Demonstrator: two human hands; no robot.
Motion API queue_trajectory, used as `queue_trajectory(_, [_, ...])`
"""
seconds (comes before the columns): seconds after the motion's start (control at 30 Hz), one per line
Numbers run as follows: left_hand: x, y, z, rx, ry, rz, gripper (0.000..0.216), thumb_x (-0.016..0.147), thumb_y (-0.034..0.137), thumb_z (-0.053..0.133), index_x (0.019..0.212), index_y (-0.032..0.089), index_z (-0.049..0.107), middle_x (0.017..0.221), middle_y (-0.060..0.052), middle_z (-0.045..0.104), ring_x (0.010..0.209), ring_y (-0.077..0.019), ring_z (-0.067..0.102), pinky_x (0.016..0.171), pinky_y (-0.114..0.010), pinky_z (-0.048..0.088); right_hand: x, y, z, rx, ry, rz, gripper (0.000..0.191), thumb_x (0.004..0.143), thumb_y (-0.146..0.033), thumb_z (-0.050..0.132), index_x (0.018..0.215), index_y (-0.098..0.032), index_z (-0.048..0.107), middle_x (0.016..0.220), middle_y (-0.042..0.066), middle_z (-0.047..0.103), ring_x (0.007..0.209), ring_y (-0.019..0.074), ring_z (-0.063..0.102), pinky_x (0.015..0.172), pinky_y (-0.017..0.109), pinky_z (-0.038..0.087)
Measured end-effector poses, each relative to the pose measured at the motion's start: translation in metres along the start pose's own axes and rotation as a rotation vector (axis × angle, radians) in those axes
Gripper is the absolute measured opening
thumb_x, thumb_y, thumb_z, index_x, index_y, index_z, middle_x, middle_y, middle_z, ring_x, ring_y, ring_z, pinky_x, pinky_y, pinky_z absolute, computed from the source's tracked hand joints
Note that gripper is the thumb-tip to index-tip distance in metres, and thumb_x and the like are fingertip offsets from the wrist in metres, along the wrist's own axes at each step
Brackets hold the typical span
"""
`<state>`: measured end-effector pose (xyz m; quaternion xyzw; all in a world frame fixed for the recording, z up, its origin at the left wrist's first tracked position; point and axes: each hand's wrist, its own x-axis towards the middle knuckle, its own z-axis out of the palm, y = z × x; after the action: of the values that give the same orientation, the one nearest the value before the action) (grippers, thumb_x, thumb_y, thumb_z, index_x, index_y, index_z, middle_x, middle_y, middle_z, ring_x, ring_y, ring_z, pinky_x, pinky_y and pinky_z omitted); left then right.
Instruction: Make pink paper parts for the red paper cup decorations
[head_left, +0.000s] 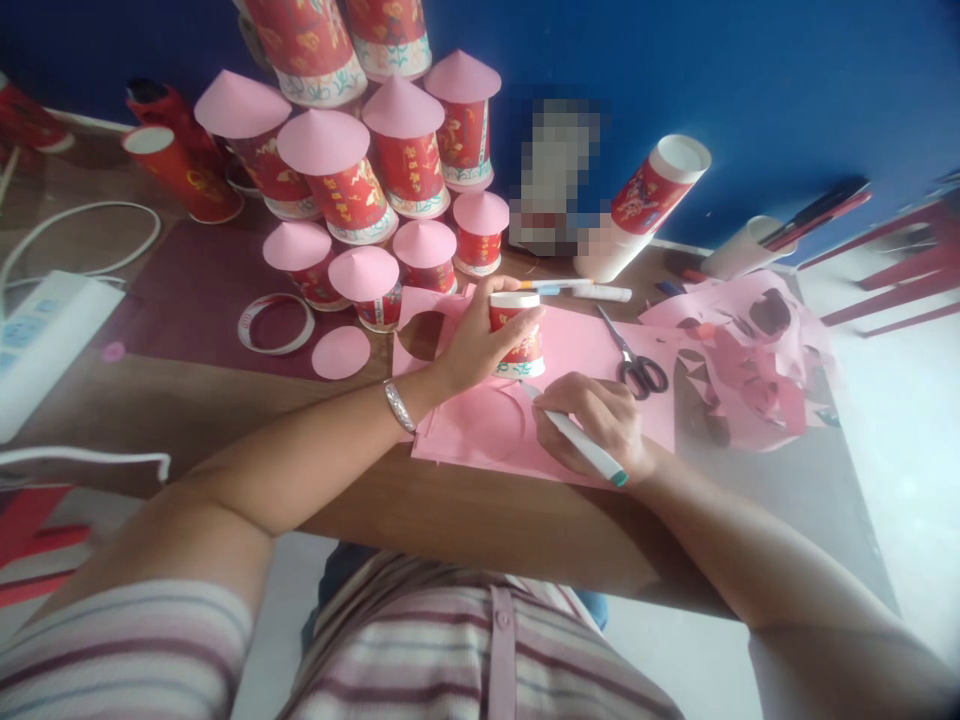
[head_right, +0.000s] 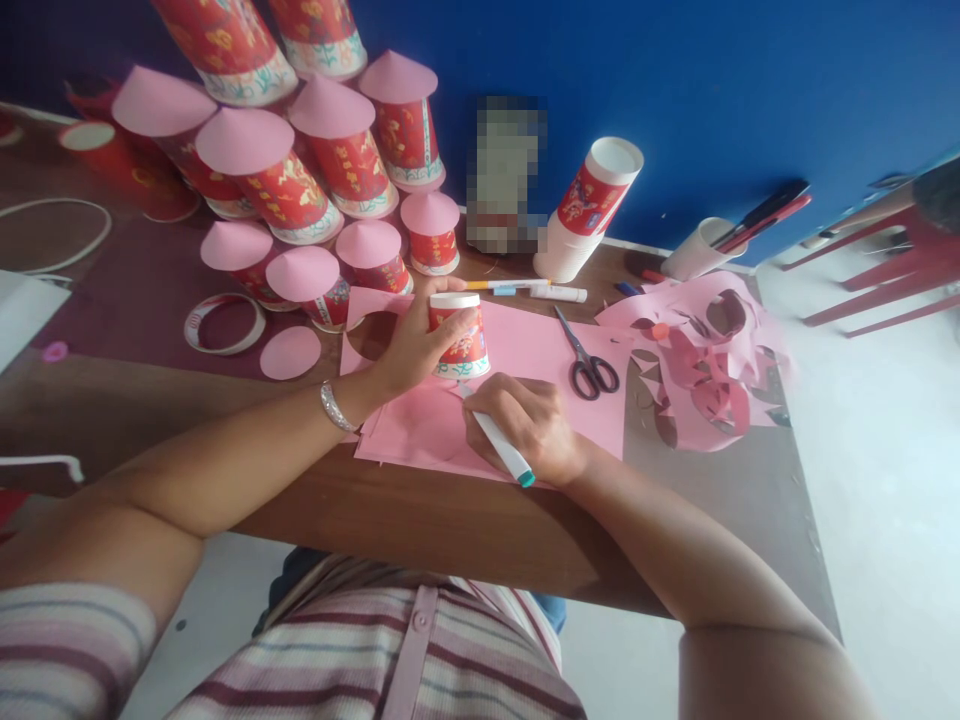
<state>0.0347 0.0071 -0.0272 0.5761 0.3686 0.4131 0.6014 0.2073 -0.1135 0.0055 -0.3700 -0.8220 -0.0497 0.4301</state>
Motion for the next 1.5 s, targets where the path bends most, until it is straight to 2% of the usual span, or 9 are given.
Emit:
queue_trajectory(0.1, [0.0, 0.002, 0.0, -0.021, 0.009, 0.005, 0.041, 0.101, 0.041, 0.086, 0.129, 0.027, 0.06, 0.122, -0.005, 0.076, 0.111, -0.023, 0.077, 0.104, -0.041, 0.066, -0.001, 0.0, -0.001, 0.031, -0.014, -0.033, 0.027, 0.102, -0.003, 0.069, 0.114, -0.026, 0.063, 0.082, -0.003, 0.073, 0.064, 0.0147, 0.071, 0.058, 0.027, 0.061])
queue_trajectory(0.23, [-0.001, 0.004, 0.002, -0.039, 0.017, 0.009, 0.036, 0.104, 0.04, 0.081, 0.128, 0.028, 0.058, 0.118, -0.004, 0.075, 0.109, -0.0225, 0.076, 0.104, -0.041, 0.065, 0.0, 0.001, 0.0, 0.102, -0.014, -0.088, 0.027, 0.101, -0.005, 0.071, 0.116, -0.026, 0.064, 0.085, -0.001, 0.075, 0.073, 0.0183, 0.077, 0.085, 0.035, 0.078])
queue_trajectory(0.33, [-0.002, 0.006, 0.002, -0.015, 0.032, 0.006, 0.028, 0.107, 0.04, 0.077, 0.127, 0.029, 0.059, 0.119, -0.004, 0.076, 0.107, -0.0227, 0.076, 0.102, -0.041, 0.065, 0.0, 0.001, 0.0, 0.118, -0.018, -0.091, 0.029, 0.101, -0.004, 0.072, 0.117, -0.027, 0.064, 0.084, -0.002, 0.075, 0.068, 0.0174, 0.075, 0.097, 0.041, 0.081])
queue_trajectory(0.5, [-0.002, 0.005, 0.001, -0.001, 0.039, -0.016, 0.031, 0.108, 0.044, 0.077, 0.13, 0.03, 0.06, 0.126, -0.006, 0.075, 0.11, -0.0235, 0.075, 0.101, -0.04, 0.066, 0.0, 0.001, 0.001, 0.065, 0.008, -0.078, 0.03, 0.1, -0.004, 0.072, 0.114, -0.028, 0.064, 0.082, -0.003, 0.074, 0.07, 0.018, 0.076, 0.091, 0.038, 0.08])
queue_trajectory(0.63, [-0.003, 0.003, -0.002, -0.029, 0.034, -0.005, 0.034, 0.108, 0.048, 0.073, 0.132, 0.03, 0.059, 0.132, -0.008, 0.071, 0.121, -0.0269, 0.073, 0.11, -0.045, 0.064, -0.001, 0.003, 0.002, 0.027, 0.014, -0.096, 0.027, 0.099, -0.003, 0.073, 0.113, -0.025, 0.066, 0.083, -0.002, 0.074, 0.072, 0.0184, 0.077, 0.082, 0.035, 0.078])
queue_trajectory(0.9, [0.002, -0.012, -0.01, -0.061, -0.084, 0.014, 0.046, 0.108, 0.054, 0.064, 0.145, 0.027, 0.056, 0.139, -0.011, 0.071, 0.125, -0.0289, 0.075, 0.109, -0.048, 0.068, -0.002, 0.003, 0.0, 0.025, -0.031, -0.088, 0.027, 0.1, -0.002, 0.072, 0.116, -0.023, 0.068, 0.086, -0.001, 0.075, 0.074, 0.0173, 0.077, 0.072, 0.029, 0.069])
queue_trajectory(1.1, [0.005, -0.013, -0.012, 0.02, -0.113, 0.117, 0.058, 0.104, 0.064, 0.078, 0.146, 0.028, 0.06, 0.151, -0.011, 0.07, 0.139, -0.0291, 0.072, 0.115, -0.044, 0.064, 0.0, 0.003, -0.003, -0.004, -0.046, -0.104, 0.026, 0.103, -0.002, 0.07, 0.118, -0.022, 0.065, 0.086, -0.001, 0.073, 0.068, 0.0149, 0.071, 0.063, 0.027, 0.059])
queue_trajectory(1.3, [0.01, -0.011, -0.01, 0.011, -0.143, 0.125, 0.062, 0.098, 0.073, 0.083, 0.13, 0.025, 0.061, 0.129, -0.01, 0.078, 0.121, -0.0257, 0.077, 0.102, -0.042, 0.066, -0.001, 0.005, -0.002, -0.039, -0.026, -0.094, 0.025, 0.104, -0.003, 0.07, 0.117, -0.023, 0.065, 0.085, -0.002, 0.073, 0.068, 0.0146, 0.071, 0.063, 0.027, 0.059])
queue_trajectory(1.5, [0.01, -0.011, -0.009, 0.03, -0.125, 0.135, 0.059, 0.098, 0.072, 0.082, 0.126, 0.025, 0.06, 0.12, -0.008, 0.077, 0.113, -0.0243, 0.077, 0.096, -0.041, 0.067, -0.002, 0.007, -0.001, -0.034, -0.036, -0.063, 0.022, 0.106, -0.005, 0.067, 0.117, -0.024, 0.065, 0.088, -0.002, 0.075, 0.069, 0.014, 0.073, 0.062, 0.026, 0.059])
